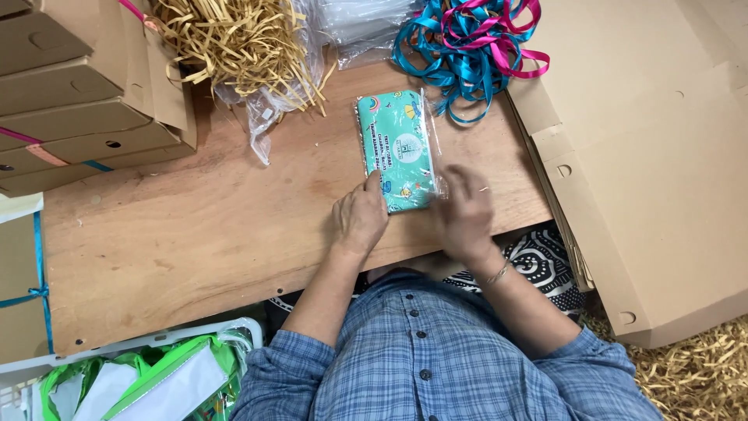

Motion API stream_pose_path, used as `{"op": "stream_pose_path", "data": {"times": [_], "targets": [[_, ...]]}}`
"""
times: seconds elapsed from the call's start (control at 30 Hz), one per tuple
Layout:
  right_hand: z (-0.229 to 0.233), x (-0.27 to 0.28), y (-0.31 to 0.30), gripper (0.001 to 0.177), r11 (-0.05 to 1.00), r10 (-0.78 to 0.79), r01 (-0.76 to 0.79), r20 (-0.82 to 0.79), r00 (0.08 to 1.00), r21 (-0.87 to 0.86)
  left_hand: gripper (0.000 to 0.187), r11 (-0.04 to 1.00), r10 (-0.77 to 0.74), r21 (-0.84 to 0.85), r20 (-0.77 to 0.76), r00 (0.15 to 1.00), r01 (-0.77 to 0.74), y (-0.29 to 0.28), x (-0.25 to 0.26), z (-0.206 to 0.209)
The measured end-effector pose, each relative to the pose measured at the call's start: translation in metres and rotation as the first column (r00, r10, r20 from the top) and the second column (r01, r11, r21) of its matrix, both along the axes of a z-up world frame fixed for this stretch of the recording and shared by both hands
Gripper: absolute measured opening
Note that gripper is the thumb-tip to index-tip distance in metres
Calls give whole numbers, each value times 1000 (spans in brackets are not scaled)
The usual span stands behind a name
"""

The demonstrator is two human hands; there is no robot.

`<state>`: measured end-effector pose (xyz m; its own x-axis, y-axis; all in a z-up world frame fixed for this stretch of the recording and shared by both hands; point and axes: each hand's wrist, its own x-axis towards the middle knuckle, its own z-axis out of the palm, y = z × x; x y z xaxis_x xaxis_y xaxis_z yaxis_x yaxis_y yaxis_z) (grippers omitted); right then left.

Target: The person wraps a pouch in plastic film by hand, places the pouch inside a white bag, and затем folds and presses on a turquoise pouch on a wooden table.

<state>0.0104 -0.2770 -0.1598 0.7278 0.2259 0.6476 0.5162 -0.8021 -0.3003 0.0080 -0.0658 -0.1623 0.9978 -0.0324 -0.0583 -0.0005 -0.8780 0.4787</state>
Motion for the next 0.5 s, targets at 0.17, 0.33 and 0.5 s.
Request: {"op": "stream_pose_path", "data": {"times": [0.17,0.33,0.5], "targets": [[2,-29,36,78,935,251,-293,-210,945,-201,44,999,-26,28,72,997,24,-2,-2,0],[-11,-5,26,92,896,138,-312,-470,872,-316,47,999,-47,-25,-48,998,46,3,-3,23],[-9,7,16,80,918,61,-237,-479,876,-317,46,999,-54,1,-41,998,54,2,-6,23]]}}
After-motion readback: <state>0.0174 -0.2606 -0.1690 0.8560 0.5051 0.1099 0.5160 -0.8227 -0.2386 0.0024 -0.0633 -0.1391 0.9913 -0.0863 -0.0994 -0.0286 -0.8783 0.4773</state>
